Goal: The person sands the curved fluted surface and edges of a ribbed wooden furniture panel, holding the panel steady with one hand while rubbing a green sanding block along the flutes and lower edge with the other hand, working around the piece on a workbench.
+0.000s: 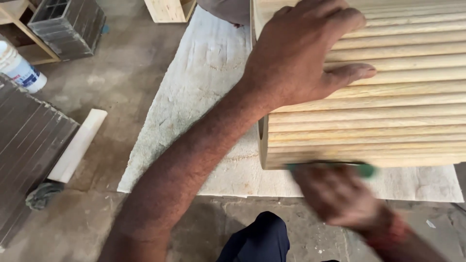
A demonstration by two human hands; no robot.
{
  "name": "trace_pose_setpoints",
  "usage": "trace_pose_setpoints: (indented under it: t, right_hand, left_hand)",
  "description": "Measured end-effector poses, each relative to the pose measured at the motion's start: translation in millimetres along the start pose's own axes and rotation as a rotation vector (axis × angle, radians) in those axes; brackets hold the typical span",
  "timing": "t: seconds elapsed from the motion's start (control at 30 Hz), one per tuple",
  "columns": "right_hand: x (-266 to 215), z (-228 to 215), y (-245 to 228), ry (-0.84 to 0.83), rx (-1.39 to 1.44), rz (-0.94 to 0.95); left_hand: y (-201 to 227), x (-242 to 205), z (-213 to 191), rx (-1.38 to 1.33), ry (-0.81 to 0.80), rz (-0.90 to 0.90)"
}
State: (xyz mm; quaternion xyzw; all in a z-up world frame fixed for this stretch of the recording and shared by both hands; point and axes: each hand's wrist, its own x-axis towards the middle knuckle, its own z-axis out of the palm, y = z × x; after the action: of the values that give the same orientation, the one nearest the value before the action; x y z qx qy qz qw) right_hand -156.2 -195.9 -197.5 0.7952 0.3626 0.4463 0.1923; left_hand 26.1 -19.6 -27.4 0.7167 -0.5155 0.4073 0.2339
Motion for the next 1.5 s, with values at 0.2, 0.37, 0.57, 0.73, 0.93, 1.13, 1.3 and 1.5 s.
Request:
trace_pose_setpoints:
  t: [0.2,0.37,0.57,0.73,0.93,1.13,1.3,1.5]
  right_hand:
    - [53.3,-4.1,-21.9,0.005,0.078,-0.080]
    - [-36.9,-30.9,28.2,-0.153,0.028,0.108]
    - [-60.4,34.5,-10.3,0.038,-0.002,0.005]
    - [92.7,2.0,-33.5,0.042,0.100,-0.076]
    - [1.1,-21.9,7.4,-0.055,0.108,0.095]
    - [-30.7,-16.5,15.3,-0.133,0.062,0.117]
    - [57.7,9.9,-32.5,0.085,0.058,-0.042]
    - [9.9,-26.1,15.8,-0.044,0.104,0.061]
  left_hand:
    - [-0.3,-2.9,-10.4,0.004,-0.069,-0.002]
    - [-3.8,-5.4,1.7,-0.056,0.012,0.015]
    - [0.6,-2.1,-2.7,0.023,0.041,0.041]
    - [3.1,-0.5,-15.1,-0.009,-0.039,-0.006]
    - [-1.4,-4.1,-5.7,-0.088,0.022,-0.002]
    - [-3.6,-6.6,4.8,-0.055,0.044,0.015]
    - [-1.1,-6.0,-11.7,-0.132,-0.016,-0.023]
    - [0.9,-5.7,-13.7,-0.159,-0.006,0.003]
